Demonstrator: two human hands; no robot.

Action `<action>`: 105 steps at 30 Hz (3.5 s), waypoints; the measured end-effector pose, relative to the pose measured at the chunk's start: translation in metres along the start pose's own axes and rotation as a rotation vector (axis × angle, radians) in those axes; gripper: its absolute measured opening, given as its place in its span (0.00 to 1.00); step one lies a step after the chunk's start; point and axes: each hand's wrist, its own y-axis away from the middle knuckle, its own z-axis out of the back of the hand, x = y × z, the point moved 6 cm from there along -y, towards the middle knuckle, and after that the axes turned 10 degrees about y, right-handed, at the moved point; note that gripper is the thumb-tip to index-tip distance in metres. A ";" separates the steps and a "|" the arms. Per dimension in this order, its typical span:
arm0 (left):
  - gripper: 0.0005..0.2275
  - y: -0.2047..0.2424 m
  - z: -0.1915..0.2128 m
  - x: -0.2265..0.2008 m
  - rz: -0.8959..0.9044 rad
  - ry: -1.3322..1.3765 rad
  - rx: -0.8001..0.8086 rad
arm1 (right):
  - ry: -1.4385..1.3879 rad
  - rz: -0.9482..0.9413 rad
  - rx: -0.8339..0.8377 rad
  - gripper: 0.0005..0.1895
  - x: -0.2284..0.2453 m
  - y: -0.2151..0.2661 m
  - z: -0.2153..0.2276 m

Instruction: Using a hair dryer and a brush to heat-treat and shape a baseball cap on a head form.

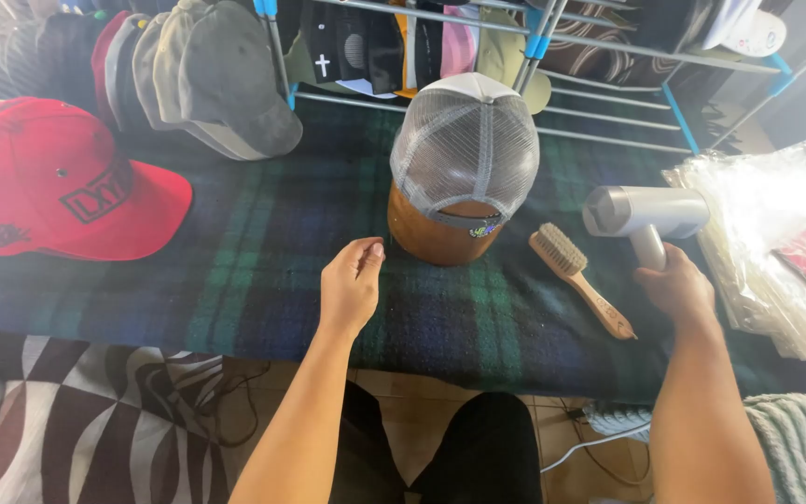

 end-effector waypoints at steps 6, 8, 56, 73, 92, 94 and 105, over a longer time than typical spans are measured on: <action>0.17 -0.001 0.000 0.000 -0.020 0.006 0.012 | -0.098 0.069 -0.047 0.34 -0.009 -0.011 -0.004; 0.17 -0.003 0.000 -0.002 -0.014 0.004 0.014 | -0.103 0.086 -0.132 0.35 -0.022 -0.016 -0.011; 0.07 0.066 0.054 -0.048 -0.108 1.069 0.006 | -0.874 0.927 -0.372 0.28 0.125 0.182 -0.001; 0.14 -0.012 0.109 -0.261 -0.001 -0.380 -0.100 | -1.348 0.722 -0.192 0.30 0.236 0.103 0.056; 0.26 -0.088 0.017 -0.256 -0.052 -0.648 0.264 | -1.210 0.702 -0.286 0.30 0.232 0.078 0.043; 0.25 -0.088 0.012 -0.260 -0.045 -0.662 0.274 | -1.184 0.694 -0.287 0.30 0.232 0.082 0.048; 0.20 -0.078 0.014 -0.283 0.180 -0.715 0.353 | -1.252 0.451 0.020 0.38 0.240 0.091 0.055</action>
